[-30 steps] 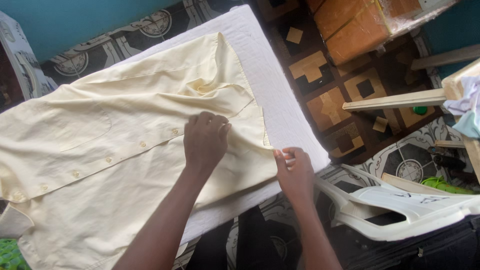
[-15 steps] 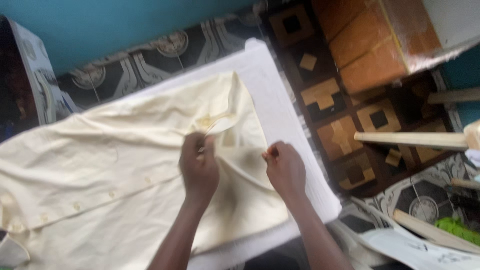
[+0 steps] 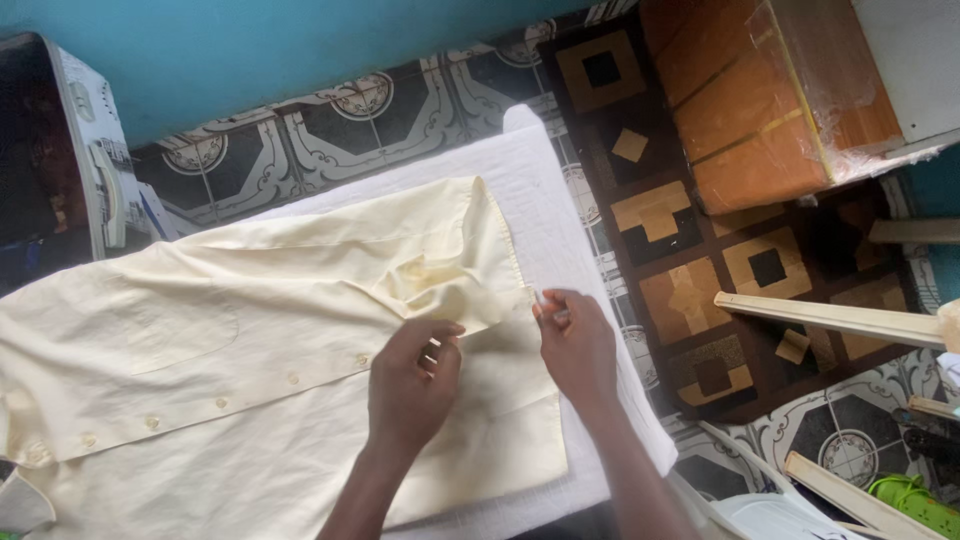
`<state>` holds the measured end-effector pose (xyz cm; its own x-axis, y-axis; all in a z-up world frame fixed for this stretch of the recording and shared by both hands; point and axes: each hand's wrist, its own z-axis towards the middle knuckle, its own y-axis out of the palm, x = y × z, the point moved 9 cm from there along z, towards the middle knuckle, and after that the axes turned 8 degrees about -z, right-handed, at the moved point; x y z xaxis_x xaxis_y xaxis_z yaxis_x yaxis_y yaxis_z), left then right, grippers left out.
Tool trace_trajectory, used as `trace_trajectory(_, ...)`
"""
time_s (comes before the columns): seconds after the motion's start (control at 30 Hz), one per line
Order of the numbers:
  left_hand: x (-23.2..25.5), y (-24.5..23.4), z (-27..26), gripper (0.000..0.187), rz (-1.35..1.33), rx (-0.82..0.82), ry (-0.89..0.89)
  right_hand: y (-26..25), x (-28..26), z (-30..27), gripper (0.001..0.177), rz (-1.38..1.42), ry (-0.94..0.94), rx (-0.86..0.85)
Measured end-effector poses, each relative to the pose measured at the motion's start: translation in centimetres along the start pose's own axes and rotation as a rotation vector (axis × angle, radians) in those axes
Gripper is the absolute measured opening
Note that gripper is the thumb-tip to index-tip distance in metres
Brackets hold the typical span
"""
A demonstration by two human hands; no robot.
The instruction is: The person buttons a shirt by hand while it is bunched on a surface, then spreads the shirt flat and smooths the fabric with their hands.
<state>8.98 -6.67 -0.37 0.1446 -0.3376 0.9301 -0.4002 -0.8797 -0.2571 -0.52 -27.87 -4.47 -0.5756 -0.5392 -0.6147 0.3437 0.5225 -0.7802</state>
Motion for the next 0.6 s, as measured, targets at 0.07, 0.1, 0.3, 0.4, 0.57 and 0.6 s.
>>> trace_trajectory(0.07, 2.1, -0.7, 1.3, 0.006, 0.093, 0.089, 0.152, -0.2, 0.7, -0.9, 0.024, 0.006, 0.051, -0.027)
trace_trajectory(0.1, 2.8, -0.6, 2.3, 0.004, 0.149, 0.108, 0.203, 0.1, 1.0, -1.2, 0.025, 0.015, 0.094, -0.062)
trace_trajectory(0.3, 3.8, 1.6, 11.5, 0.024, 0.478, 0.056, 0.236, -0.4, -1.6, -2.0, 0.03, -0.057, -0.029, 0.072)
trace_trajectory(0.4, 2.9, 3.4, 14.4, 0.037, 0.679, -0.004, 0.245, -0.3, -3.2, -1.4, 0.024, 0.01, -0.106, 0.106)
trace_trajectory(0.57, 1.1, 5.4, 16.4, 0.027, 0.81, -0.063, 0.243, 0.7, -5.4, -0.8, 0.026, -0.075, -0.277, 0.1)
trace_trajectory(0.6, 0.8, 5.6, 16.7, 0.022, 0.83, -0.08, 0.202, 0.7, -5.2, -0.4, 0.02, -0.064, -0.264, 0.108)
